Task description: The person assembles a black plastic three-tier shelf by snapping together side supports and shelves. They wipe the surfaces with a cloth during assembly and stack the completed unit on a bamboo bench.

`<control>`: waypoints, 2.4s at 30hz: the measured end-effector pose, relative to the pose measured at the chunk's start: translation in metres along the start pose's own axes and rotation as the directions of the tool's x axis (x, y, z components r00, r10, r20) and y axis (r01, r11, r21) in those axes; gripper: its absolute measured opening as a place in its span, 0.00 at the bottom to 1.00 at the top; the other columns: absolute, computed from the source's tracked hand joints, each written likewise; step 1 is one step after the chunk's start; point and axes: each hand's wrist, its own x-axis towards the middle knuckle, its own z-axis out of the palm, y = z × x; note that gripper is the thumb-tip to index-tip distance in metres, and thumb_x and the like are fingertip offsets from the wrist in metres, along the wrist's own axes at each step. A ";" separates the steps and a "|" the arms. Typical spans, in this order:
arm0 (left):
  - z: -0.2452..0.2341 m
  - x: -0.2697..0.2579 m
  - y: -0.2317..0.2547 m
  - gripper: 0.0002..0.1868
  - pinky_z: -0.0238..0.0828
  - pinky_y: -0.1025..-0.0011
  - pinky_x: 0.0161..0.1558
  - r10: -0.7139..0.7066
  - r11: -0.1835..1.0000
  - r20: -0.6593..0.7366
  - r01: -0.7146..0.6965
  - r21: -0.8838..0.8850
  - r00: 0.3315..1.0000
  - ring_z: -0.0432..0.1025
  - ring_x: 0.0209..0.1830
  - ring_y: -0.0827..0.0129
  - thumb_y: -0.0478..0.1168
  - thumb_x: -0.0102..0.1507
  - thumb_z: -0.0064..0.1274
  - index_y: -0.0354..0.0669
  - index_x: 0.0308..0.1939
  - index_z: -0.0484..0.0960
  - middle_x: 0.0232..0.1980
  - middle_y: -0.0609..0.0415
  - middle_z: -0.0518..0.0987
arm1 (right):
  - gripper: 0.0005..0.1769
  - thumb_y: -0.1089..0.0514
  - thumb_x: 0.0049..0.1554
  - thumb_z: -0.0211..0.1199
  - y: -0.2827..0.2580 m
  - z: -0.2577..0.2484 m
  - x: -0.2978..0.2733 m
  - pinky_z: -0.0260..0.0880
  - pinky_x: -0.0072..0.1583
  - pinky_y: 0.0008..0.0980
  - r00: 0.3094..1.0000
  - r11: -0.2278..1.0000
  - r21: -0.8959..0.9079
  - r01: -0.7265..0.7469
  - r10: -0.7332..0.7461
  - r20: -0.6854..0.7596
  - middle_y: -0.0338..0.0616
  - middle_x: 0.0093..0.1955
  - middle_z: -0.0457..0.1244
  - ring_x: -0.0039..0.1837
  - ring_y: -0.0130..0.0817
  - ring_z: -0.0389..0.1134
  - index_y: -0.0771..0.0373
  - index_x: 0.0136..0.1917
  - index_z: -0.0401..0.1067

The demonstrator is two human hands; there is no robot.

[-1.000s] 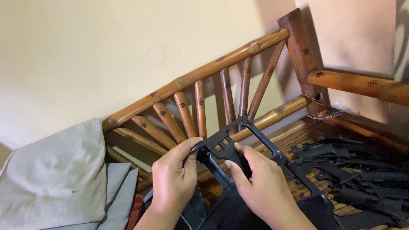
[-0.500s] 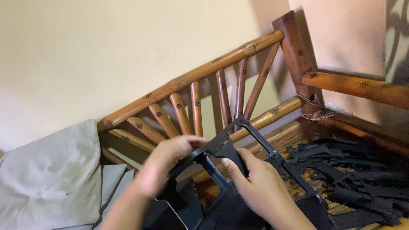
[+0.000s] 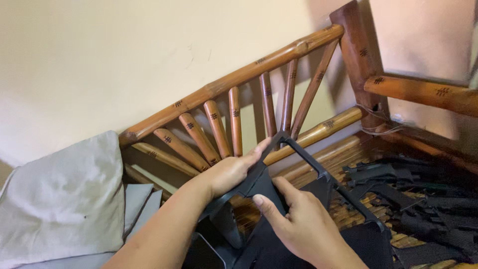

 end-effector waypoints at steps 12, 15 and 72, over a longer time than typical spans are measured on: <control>0.018 -0.022 -0.019 0.35 0.45 0.69 0.74 0.066 0.964 -0.090 -0.086 -0.251 0.994 0.53 0.80 0.66 0.59 0.68 0.32 0.62 0.80 0.55 0.82 0.56 0.56 | 0.32 0.38 0.50 0.68 0.021 0.010 0.001 0.72 0.41 0.43 0.952 0.956 -0.066 0.286 -0.291 -0.094 0.57 0.34 0.70 0.39 0.51 0.75 0.60 0.60 0.75; 0.034 -0.025 -0.017 0.35 0.32 0.69 0.78 0.213 0.972 -0.227 -0.230 -0.053 0.950 0.35 0.86 0.67 0.60 0.72 0.29 0.52 0.80 0.56 0.86 0.52 0.42 | 0.36 0.43 0.45 0.76 0.039 0.013 0.010 0.72 0.40 0.39 0.968 0.968 -0.056 0.243 -0.246 -0.041 0.53 0.36 0.71 0.36 0.47 0.72 0.60 0.63 0.75; 0.082 -0.061 -0.131 0.44 0.46 0.44 0.73 -0.462 0.559 -0.322 -0.010 -0.829 0.826 0.59 0.76 0.57 0.46 0.54 0.57 0.54 0.76 0.63 0.74 0.50 0.70 | 0.36 0.47 0.52 0.67 0.116 -0.046 0.078 0.73 0.53 0.39 0.936 0.868 0.354 -0.349 0.338 0.095 0.38 0.56 0.69 0.54 0.33 0.71 0.56 0.72 0.68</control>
